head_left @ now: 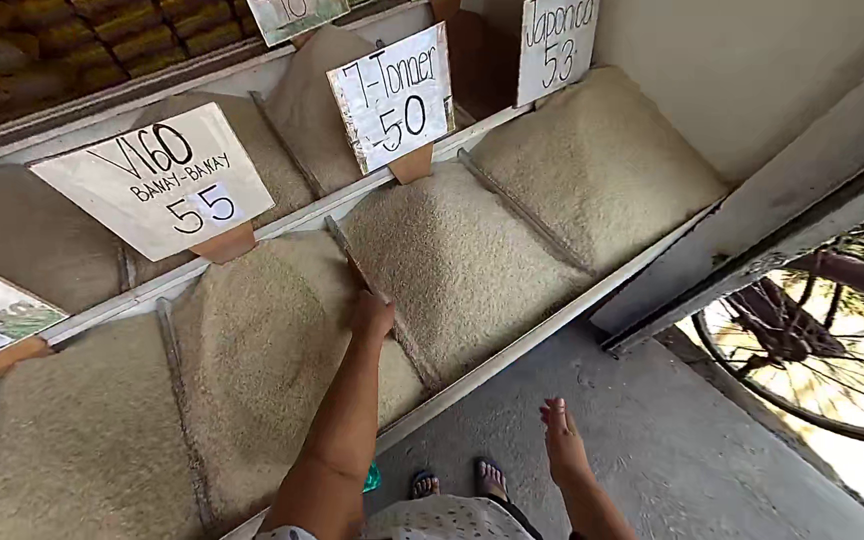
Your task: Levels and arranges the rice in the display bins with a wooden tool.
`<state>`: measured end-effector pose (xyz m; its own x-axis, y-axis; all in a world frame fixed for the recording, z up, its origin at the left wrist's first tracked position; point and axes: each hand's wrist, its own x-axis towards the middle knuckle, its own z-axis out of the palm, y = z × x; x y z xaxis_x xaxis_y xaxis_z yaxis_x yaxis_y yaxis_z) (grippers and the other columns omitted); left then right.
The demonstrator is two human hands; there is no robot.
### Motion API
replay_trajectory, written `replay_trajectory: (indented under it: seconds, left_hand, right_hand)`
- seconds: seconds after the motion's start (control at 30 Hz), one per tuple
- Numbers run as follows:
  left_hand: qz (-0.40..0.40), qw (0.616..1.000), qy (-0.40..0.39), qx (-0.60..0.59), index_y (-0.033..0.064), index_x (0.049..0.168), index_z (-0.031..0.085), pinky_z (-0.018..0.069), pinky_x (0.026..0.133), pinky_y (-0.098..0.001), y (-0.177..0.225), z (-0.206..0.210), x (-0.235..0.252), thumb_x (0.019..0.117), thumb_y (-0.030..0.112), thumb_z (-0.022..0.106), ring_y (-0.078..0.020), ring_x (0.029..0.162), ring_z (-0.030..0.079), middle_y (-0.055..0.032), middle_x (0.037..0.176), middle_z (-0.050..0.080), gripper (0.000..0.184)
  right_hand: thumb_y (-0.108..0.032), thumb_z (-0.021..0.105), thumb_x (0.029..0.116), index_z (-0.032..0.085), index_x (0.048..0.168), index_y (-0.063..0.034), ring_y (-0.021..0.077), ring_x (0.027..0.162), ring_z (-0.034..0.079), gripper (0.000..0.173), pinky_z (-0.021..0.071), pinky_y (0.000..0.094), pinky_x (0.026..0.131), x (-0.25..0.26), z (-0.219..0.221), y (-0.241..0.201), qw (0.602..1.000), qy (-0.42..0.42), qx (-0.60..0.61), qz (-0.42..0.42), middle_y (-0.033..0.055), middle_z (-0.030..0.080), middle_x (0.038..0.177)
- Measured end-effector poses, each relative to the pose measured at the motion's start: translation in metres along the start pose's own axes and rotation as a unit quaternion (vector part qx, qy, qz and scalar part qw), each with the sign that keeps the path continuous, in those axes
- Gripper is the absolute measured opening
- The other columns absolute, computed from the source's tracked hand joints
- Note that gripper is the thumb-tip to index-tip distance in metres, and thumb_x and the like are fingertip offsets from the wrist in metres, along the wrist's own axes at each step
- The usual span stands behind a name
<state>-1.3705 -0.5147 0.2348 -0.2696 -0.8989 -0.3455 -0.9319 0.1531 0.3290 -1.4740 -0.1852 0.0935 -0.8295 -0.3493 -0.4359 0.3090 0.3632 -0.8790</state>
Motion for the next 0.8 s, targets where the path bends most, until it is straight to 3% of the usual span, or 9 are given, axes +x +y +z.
replay_trajectory:
  seconds: [0.07, 0.13, 0.2, 0.3, 0.53, 0.67, 0.8]
  left_hand:
    - [-0.032, 0.999, -0.015, 0.019, -0.0062, 0.149, 0.038, 0.0505, 0.103, -0.0578, 0.005, 0.001, 0.005, 0.0961, 0.030, 0.066, -0.0396, 0.123, 0.064, -0.0270, 0.132, 0.063, 0.071]
    - [-0.058, 0.998, -0.022, 0.000, -0.0058, 0.148, 0.039, 0.0518, 0.102, -0.0557, -0.002, 0.000, 0.007, 0.0958, 0.023, 0.067, -0.0385, 0.122, 0.065, -0.0262, 0.132, 0.063, 0.066]
    - [-0.076, 0.997, -0.007, -0.033, -0.0067, 0.145, 0.043, 0.0521, 0.101, -0.0564, -0.014, -0.012, 0.007, 0.0939, 0.019, 0.069, -0.0398, 0.120, 0.065, -0.0273, 0.130, 0.063, 0.063]
    - [-0.118, 0.992, 0.021, -0.047, -0.0029, 0.144, 0.048, 0.0519, 0.100, -0.0585, -0.034, -0.043, 0.002, 0.0960, 0.022, 0.067, -0.0398, 0.119, 0.065, -0.0262, 0.127, 0.065, 0.058]
    - [-0.189, 0.973, 0.131, -0.003, 0.0024, 0.132, 0.057, 0.0528, 0.092, -0.0667, -0.081, -0.101, 0.005, 0.0991, 0.026, 0.067, -0.0449, 0.111, 0.067, -0.0261, 0.117, 0.069, 0.042]
    - [-0.223, 0.958, 0.176, -0.032, 0.0026, 0.136, 0.048, 0.0536, 0.091, -0.0649, -0.056, -0.120, -0.005, 0.1051, 0.023, 0.059, -0.0443, 0.111, 0.068, -0.0264, 0.116, 0.068, 0.039]
    - [-0.173, 0.964, 0.184, -0.078, 0.0017, 0.142, 0.043, 0.0560, 0.089, -0.0617, -0.005, -0.082, 0.021, 0.1071, 0.024, 0.054, -0.0432, 0.106, 0.070, -0.0259, 0.114, 0.068, 0.043]
  right_hand:
    - [-0.048, 0.021, 0.1114, 0.022, 0.159, 0.0041, 0.0392, 0.148, 0.034, 0.070, 0.0292, 0.0548, 0.119, 0.028, 0.019, -0.039, 0.998, 0.033, 0.055, 0.024, 0.0301, 0.029, 0.161]
    - [-0.049, 0.019, 0.1110, 0.014, 0.162, 0.0002, 0.0344, 0.156, 0.019, 0.071, 0.0195, 0.0554, 0.124, 0.054, 0.034, -0.070, 0.990, 0.070, 0.119, 0.036, 0.0244, 0.015, 0.168]
    - [-0.047, 0.020, 0.1112, 0.015, 0.161, 0.0014, 0.0326, 0.154, 0.025, 0.070, 0.0238, 0.0524, 0.123, 0.087, 0.049, -0.094, 0.975, 0.132, 0.171, 0.047, 0.0248, 0.020, 0.167]
    - [-0.054, 0.024, 0.1084, 0.013, 0.161, 0.0009, 0.0310, 0.149, 0.038, 0.077, 0.0355, 0.0484, 0.118, 0.138, 0.066, -0.112, 0.965, 0.185, 0.159, 0.101, 0.0249, 0.031, 0.163]
    - [-0.048, 0.033, 0.1092, 0.006, 0.164, -0.0071, 0.0278, 0.151, 0.035, 0.074, 0.0357, 0.0454, 0.120, 0.158, 0.080, -0.115, 0.961, 0.200, 0.157, 0.103, 0.0196, 0.028, 0.166]
    - [-0.045, 0.038, 0.1086, 0.008, 0.164, -0.0082, 0.0270, 0.150, 0.037, 0.073, 0.0373, 0.0438, 0.119, 0.160, 0.081, -0.116, 0.961, 0.209, 0.136, 0.119, 0.0189, 0.031, 0.165]
    - [-0.046, 0.039, 0.1083, 0.009, 0.164, -0.0096, 0.0258, 0.150, 0.037, 0.073, 0.0376, 0.0434, 0.118, 0.163, 0.081, -0.112, 0.960, 0.214, 0.136, 0.118, 0.0173, 0.031, 0.165]
